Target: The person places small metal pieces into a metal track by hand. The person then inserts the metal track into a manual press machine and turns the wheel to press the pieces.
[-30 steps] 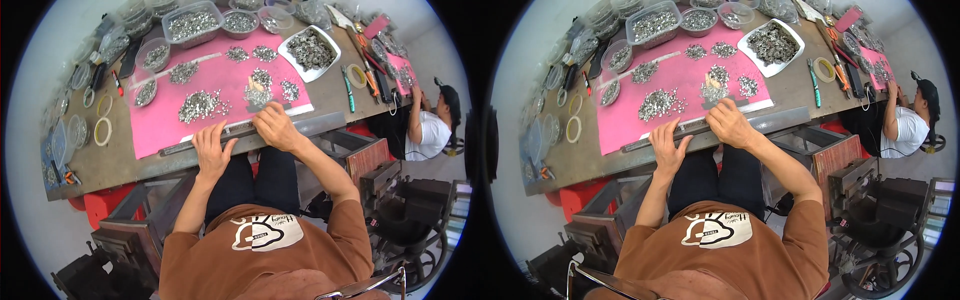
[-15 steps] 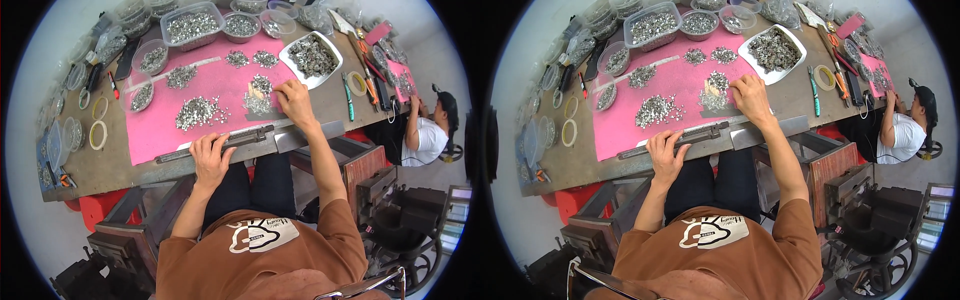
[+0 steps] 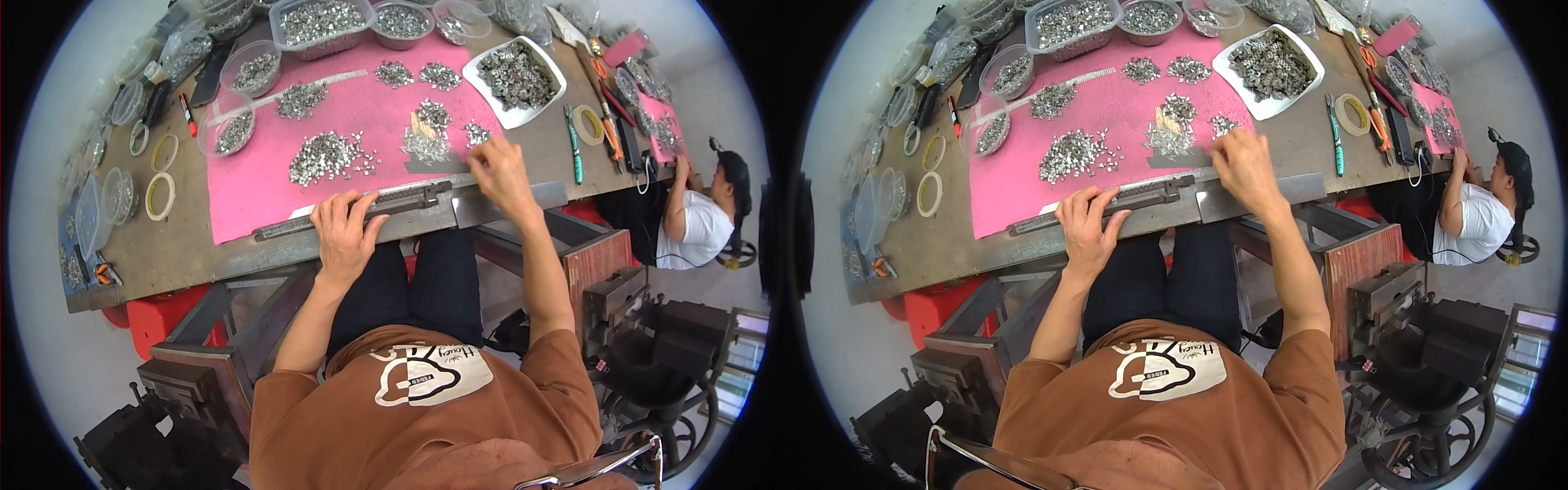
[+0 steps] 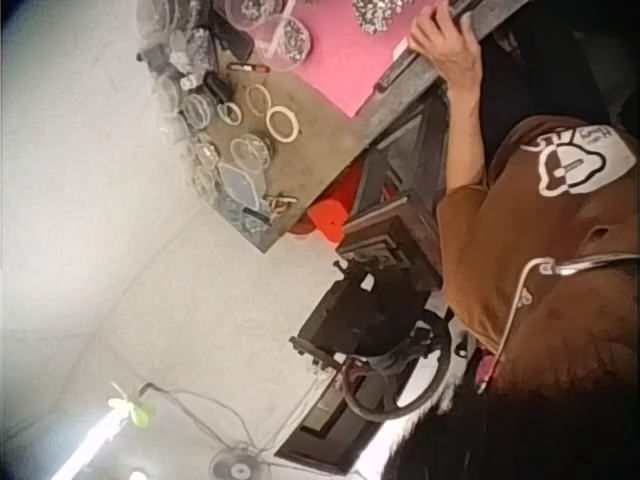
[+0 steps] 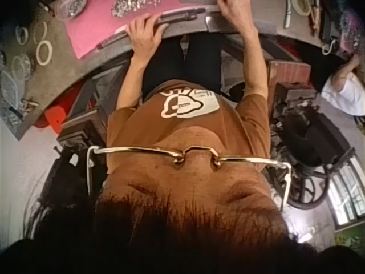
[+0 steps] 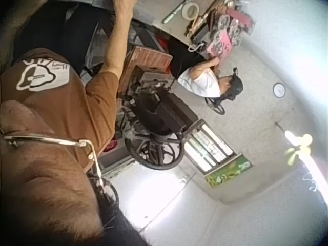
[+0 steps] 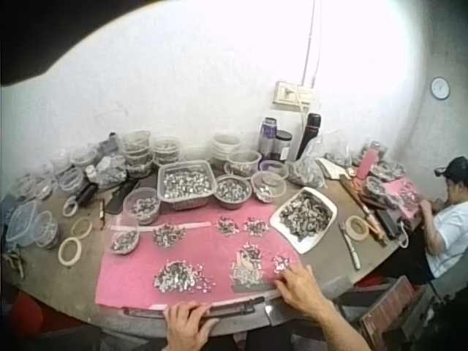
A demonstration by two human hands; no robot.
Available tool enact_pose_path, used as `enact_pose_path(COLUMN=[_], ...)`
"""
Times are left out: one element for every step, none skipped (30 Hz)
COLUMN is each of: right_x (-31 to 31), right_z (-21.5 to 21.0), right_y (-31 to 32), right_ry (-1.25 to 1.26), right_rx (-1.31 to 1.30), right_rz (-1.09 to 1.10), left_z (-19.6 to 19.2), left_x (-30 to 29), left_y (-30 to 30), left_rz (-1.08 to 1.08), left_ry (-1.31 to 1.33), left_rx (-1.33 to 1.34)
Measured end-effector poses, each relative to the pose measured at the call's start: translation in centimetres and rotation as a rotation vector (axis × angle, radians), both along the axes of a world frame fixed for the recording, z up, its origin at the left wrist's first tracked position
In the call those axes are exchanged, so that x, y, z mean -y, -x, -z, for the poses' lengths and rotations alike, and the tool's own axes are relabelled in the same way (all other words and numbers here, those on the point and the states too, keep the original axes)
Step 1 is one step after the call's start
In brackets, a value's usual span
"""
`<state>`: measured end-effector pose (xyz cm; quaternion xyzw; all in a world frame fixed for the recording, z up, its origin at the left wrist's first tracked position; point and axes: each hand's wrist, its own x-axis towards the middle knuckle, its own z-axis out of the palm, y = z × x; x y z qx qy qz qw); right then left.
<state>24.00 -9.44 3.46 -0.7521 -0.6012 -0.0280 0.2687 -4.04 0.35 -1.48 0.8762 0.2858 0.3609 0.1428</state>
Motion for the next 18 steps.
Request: enact_pose_path(right_x=[0.7,1.3,1.5,1.7,1.8,1.8,1.8,1.4,1.2,1.0,0.9,0.8,0.8,0.7,0.7,0.8,0.9,0.9], right_z=[0.6,1.1,1.2,1.0,0.7,0.4,0.2,0.4,0.8,1.3,1.6,1.6,1.6,1.5,1.1,0.5,0.2,0.3], right_y=[0.1,0.2,0.5,0.4,0.4,0.5,0.6,0.9,0.9,0.9,0.9,0.9,0.9,1.0,1.4,2.0,2.6,3.2], right_ry=[0.006,-0.019,-0.045,-0.062,-0.059,-0.055,-0.051,-0.095,-0.095,-0.073,-0.05,-0.051,-0.061,-0.071,-0.069,-0.069,-0.066,-0.064], right_rx=[0.001,-0.021,-0.046,-0.077,-0.079,-0.139,-0.2,-0.249,-0.247,-0.209,-0.17,-0.173,-0.12,-0.067,-0.071,-0.188,-0.305,-0.308], right_rz=[0.006,0.01,0.008,0.024,0.021,0.044,0.065,0.039,0.039,0.054,0.07,0.062,0.047,0.031,0.02,0.021,0.022,0.017], left_z=[-0.1,-0.2,-0.2,-0.1,-0.1,0.1,0.2,0.2,0.1,0.1,0.1,0.1,0.1,0.1,0.1,0.1,0.1,0.1], left_x=[0.0,-0.1,-0.2,-0.2,-0.2,-0.3,-0.3,-0.3,-0.3,-0.3,-0.2,-0.2,-0.2,-0.2,-0.1,-0.1,-0.1,-0.1], left_y=[-0.1,-0.3,-0.3,-0.3,-0.2,-0.2,-0.2,-0.1,-0.2,-0.2,-0.3,-0.2,-0.1,-0.2,-0.2,-0.2,-0.1,-0.2], left_rz=[0.004,0.007,0.007,0.009,0.01,0.016,0.014,0.014,0.015,0.015,0.021,0.021,0.014,0.019,0.02,0.018,0.007,0.007], left_ry=[-0.002,-0.003,0.002,0.0,-0.003,-0.01,-0.01,-0.012,-0.015,-0.017,-0.014,-0.01,-0.011,-0.008,-0.004,-0.005,-0.003,-0.008], left_rx=[0.0,0.005,0.003,0.008,0.012,0.02,0.02,0.02,0.023,0.024,0.026,0.026,0.023,0.029,0.034,0.031,0.026,0.025])
